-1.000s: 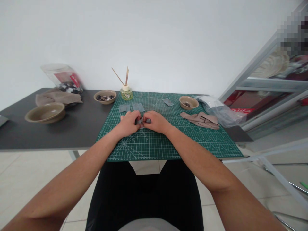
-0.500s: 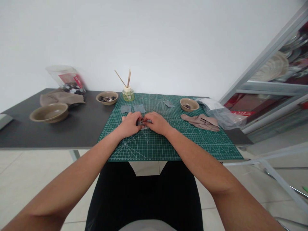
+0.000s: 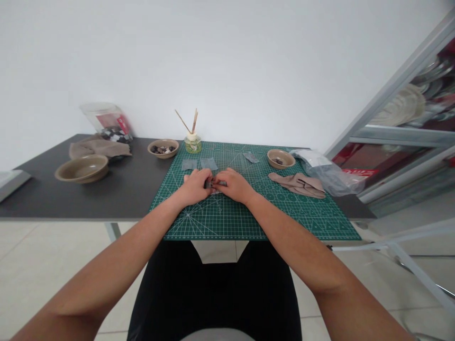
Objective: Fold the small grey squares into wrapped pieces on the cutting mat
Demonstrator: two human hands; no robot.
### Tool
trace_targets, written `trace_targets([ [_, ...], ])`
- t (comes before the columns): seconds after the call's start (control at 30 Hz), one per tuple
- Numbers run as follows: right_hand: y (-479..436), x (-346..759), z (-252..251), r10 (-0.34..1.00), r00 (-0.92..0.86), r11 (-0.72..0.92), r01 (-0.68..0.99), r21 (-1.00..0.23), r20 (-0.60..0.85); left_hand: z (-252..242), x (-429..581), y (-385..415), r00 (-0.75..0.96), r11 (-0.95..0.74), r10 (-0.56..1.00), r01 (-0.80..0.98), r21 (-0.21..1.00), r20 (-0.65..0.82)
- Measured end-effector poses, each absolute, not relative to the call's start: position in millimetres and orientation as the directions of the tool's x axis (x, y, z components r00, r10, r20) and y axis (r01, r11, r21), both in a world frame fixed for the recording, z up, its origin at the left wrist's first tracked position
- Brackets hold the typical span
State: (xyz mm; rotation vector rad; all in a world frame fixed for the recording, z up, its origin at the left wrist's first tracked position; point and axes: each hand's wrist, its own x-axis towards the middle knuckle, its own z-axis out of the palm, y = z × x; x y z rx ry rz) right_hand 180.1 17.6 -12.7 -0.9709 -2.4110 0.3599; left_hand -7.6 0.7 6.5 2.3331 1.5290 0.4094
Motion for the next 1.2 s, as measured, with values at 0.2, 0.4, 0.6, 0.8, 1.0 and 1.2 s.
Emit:
trace_targets([
  [0.2, 16.3, 180.9, -12.3, 0.69, -0.618, 0.72, 0.536, -0.44, 0.376, 7.4, -7.9, -0.4, 0.396, -0.384, 0.916, 0.824, 0.416, 0.061],
  [0.4, 17.7, 181.8, -14.1, 0.694, -0.625, 0.716, 0.546, -0.435, 0.357, 4.7, -8.0, 0.7, 0.394, -0.385, 0.916, 0.821, 0.422, 0.071],
  [0.6, 17.7, 181.1, -16.2, 0.763, -0.525, 0.644, 0.664, -0.379, 0.378, 4.3, -7.9, 0.8, 0.384, -0.376, 0.921, 0.82, 0.432, 0.072],
  [0.8, 16.9, 182.7, -15.5, 0.712, -0.597, 0.702, 0.601, -0.382, 0.368, 7.5, -7.5, -0.9, 0.385, -0.375, 0.921, 0.823, 0.428, 0.067],
  [1.0, 17.4, 180.2, -15.7, 0.732, -0.57, 0.682, 0.622, -0.385, 0.374, 8.5, -7.8, -1.8, 0.391, -0.378, 0.918, 0.819, 0.431, 0.062],
  [1.2, 16.9, 179.8, -15.0, 0.769, -0.532, 0.639, 0.656, -0.402, 0.354, 6.6, -8.5, -0.9, 0.415, -0.408, 0.906, 0.805, 0.43, 0.084],
])
